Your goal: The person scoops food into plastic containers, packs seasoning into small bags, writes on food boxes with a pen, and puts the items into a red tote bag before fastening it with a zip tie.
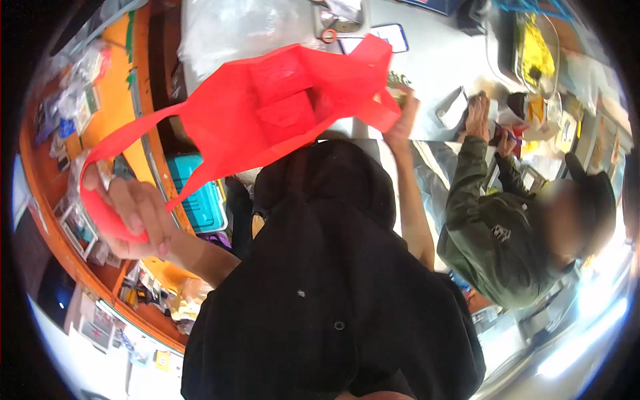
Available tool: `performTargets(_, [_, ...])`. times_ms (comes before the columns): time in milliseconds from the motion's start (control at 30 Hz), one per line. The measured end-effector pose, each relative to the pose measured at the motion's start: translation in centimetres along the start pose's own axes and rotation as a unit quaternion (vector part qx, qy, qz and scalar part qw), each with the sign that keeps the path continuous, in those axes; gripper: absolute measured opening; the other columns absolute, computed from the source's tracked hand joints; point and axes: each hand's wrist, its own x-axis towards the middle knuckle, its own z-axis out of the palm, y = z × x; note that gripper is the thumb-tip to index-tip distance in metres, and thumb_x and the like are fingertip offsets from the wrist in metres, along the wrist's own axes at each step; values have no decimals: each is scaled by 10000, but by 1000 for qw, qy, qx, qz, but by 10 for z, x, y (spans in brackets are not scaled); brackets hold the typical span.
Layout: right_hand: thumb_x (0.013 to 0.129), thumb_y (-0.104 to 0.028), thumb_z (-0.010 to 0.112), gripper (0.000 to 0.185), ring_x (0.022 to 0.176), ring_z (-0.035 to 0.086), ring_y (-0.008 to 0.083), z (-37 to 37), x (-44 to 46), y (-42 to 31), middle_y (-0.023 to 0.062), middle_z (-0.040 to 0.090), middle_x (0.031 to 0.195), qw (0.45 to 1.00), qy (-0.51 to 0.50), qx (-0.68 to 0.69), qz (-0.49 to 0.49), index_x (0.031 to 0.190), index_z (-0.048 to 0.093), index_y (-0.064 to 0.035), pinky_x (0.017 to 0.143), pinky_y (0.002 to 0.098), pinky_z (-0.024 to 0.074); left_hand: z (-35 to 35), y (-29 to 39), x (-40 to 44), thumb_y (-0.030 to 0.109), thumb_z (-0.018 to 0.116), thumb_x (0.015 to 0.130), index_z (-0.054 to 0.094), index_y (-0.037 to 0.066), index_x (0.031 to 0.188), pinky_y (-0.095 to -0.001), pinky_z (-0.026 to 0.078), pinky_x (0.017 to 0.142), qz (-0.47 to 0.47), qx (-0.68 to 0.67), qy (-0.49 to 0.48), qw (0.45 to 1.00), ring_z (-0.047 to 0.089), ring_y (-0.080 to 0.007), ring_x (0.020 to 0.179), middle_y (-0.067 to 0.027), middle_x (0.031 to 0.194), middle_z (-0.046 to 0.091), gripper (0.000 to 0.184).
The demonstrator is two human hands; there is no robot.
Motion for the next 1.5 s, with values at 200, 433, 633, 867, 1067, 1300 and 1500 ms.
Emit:
performTargets(200, [749, -52, 800, 647, 961, 559, 205, -70, 34, -105, 96, 539, 1081, 992, -3, 72, 100, 1290, 447, -98, 821, 336, 501, -2, 4, -14, 69, 400, 967, 240, 20, 1360, -289, 484, 335, -11, 5, 18, 1000, 528, -247, 358, -246, 846, 567, 427])
performTargets(433, [639, -9, 728, 649, 1101, 548, 372, -7, 41, -253, 157, 588, 1159, 896, -395, 74, -190, 1252, 544, -114, 996, 485, 412, 11, -8, -2, 24, 385, 957, 234, -8, 1357, -275, 504, 319, -34, 6, -24, 999, 563, -231, 382, -226, 863, 575, 429])
performTargets(633, [703, -164, 828, 797, 1279, 451, 389, 48, 17, -223, 223, 544, 1307, 881, -325, -190, -286, 1404, 447, -154, 1046, 490, 380, 15, -7, -1, 11, 363, 968, 234, -23, 1349, -279, 511, 330, -4, 7, -1, 1000, 573, -227, 394, -214, 870, 581, 403])
performTargets(867, [775, -61, 733, 638, 1084, 571, 332, -68, 75, -68, 177, 578, 1203, 996, -43, 77, 25, 1359, 477, -82, 982, 434, 433, 16, -5, -3, 95, 286, 1030, 189, -9, 1387, -315, 534, 390, -30, -19, -20, 999, 554, -276, 409, -265, 806, 586, 385])
performTargets(1067, [744, -290, 729, 664, 1259, 380, 477, 41, 54, 97, 202, 402, 1406, 958, -44, -284, -7, 1357, 490, -378, 1014, 566, 355, 27, -4, -2, 89, 338, 1025, 237, 24, 1308, -342, 552, 398, -76, -9, -6, 997, 572, -297, 418, -235, 748, 576, 307])
performTargets(1300, [771, 7, 666, 270, 796, 628, 174, -29, 47, 70, 100, 643, 890, 994, 65, 14, 83, 1033, 627, -48, 671, 305, 508, 24, -9, 1, 14, 419, 967, 236, -44, 1333, -322, 548, 365, -52, -9, -14, 999, 592, -262, 426, -179, 773, 567, 413])
performTargets(1500, [860, 103, 629, 319, 958, 606, 143, -74, 49, -156, 111, 613, 1081, 957, 45, 282, -56, 1144, 533, -7, 834, 253, 514, 25, -11, -2, 42, 364, 993, 167, -76, 1422, -295, 534, 358, -35, 7, -20, 999, 585, -229, 425, -181, 813, 569, 486])
